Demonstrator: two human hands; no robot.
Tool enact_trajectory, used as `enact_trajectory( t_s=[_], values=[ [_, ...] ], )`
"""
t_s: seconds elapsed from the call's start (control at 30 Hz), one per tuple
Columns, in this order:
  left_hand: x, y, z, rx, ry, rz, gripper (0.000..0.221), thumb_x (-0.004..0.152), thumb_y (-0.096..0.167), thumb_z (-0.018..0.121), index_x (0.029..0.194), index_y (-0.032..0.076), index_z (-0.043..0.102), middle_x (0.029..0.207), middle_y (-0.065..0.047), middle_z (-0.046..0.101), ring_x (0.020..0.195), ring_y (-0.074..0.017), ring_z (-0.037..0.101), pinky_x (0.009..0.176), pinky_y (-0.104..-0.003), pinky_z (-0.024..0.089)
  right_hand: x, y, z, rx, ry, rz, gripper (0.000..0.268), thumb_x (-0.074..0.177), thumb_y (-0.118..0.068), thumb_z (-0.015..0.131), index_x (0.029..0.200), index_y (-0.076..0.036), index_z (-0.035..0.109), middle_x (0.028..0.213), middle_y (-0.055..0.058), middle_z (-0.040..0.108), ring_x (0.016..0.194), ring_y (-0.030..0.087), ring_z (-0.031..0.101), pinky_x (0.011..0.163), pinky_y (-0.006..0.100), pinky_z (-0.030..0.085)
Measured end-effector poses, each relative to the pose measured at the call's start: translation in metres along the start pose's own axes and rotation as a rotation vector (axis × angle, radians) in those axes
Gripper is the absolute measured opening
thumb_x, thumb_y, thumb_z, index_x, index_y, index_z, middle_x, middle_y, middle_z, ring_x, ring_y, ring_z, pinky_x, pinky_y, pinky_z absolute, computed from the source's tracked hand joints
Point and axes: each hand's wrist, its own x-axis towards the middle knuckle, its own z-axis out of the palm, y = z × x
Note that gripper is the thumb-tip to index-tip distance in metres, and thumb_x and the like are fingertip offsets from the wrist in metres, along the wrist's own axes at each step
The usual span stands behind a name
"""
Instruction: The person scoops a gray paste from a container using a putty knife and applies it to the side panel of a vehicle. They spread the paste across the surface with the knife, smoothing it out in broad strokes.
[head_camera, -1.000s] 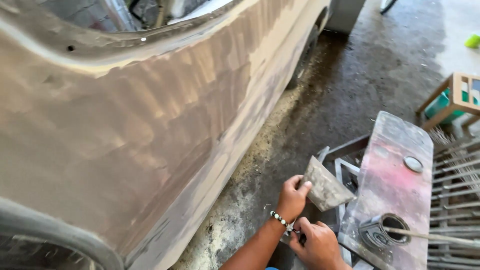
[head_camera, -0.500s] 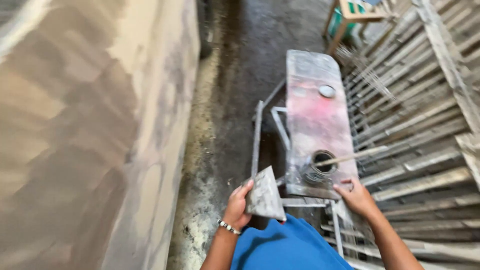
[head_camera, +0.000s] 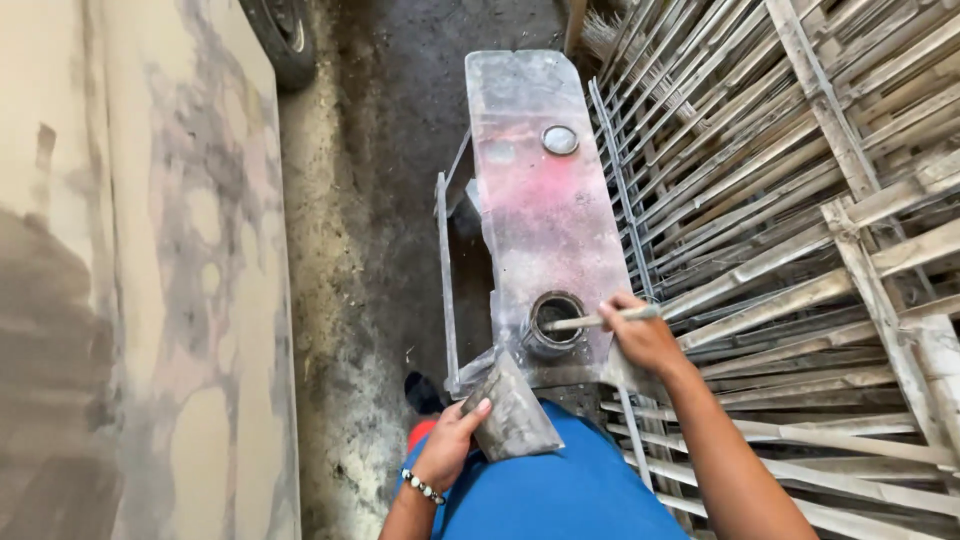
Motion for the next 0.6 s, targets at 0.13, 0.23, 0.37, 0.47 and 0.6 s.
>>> enact_trajectory(
  t_s=[0.13,0.23,0.37,0.47,0.6],
  values=[
    [0.041,-0.028,-0.041,0.125,0.036,0.065,0.043,0.103,0.029,0.064,0.128,-0.006,0.068,0.116,-0.012,0.074,0.100,-0.0176,0.068,0.093,-0.034,0.054,-0.042,-0.045,-0.008,0.003,0.063,-0.099,0.031,0.099,-0.035,0.059,0.093,-0.007,0.069,0.077,0.010,0.073,0.071,0.023,0.068,0.067,0.038,0.052],
    [0.055,-0.002,-0.029,0.168,0.122,0.067,0.045,0.097,0.028,0.063,0.134,0.004,0.066,0.123,-0.004,0.073,0.108,-0.0113,0.067,0.095,-0.031,0.052,-0.038,-0.062,-0.008,-0.187,0.198,-0.014,0.029,0.094,-0.038,0.064,0.093,-0.011,0.070,0.077,0.015,0.071,0.073,0.033,0.069,0.064,0.043,0.051],
    [0.060,-0.015,-0.033,0.233,0.138,0.207,0.045,0.101,0.029,0.062,0.132,-0.003,0.066,0.122,-0.008,0.074,0.108,-0.0149,0.066,0.096,-0.030,0.051,-0.041,-0.038,0.002,-0.222,0.116,-0.218,0.026,0.094,-0.037,0.065,0.092,-0.012,0.071,0.084,0.016,0.071,0.079,0.039,0.068,0.064,0.045,0.051],
    [0.085,-0.008,-0.031,0.296,0.214,0.256,0.044,0.099,0.027,0.062,0.134,0.001,0.061,0.124,-0.003,0.073,0.112,-0.0108,0.065,0.098,-0.027,0.049,-0.025,-0.035,-0.013,-0.229,0.119,-0.187,0.025,0.093,-0.037,0.067,0.090,-0.012,0.072,0.083,0.016,0.071,0.078,0.038,0.068,0.065,0.046,0.052],
    [0.081,-0.020,-0.035,0.299,0.149,0.323,0.039,0.106,0.027,0.062,0.127,-0.005,0.068,0.113,-0.007,0.072,0.100,-0.0114,0.061,0.089,-0.028,0.051,-0.039,-0.046,-0.009,-0.179,0.114,-0.330,0.025,0.092,-0.035,0.068,0.095,-0.012,0.074,0.088,0.015,0.072,0.080,0.037,0.069,0.067,0.044,0.053]
  ],
)
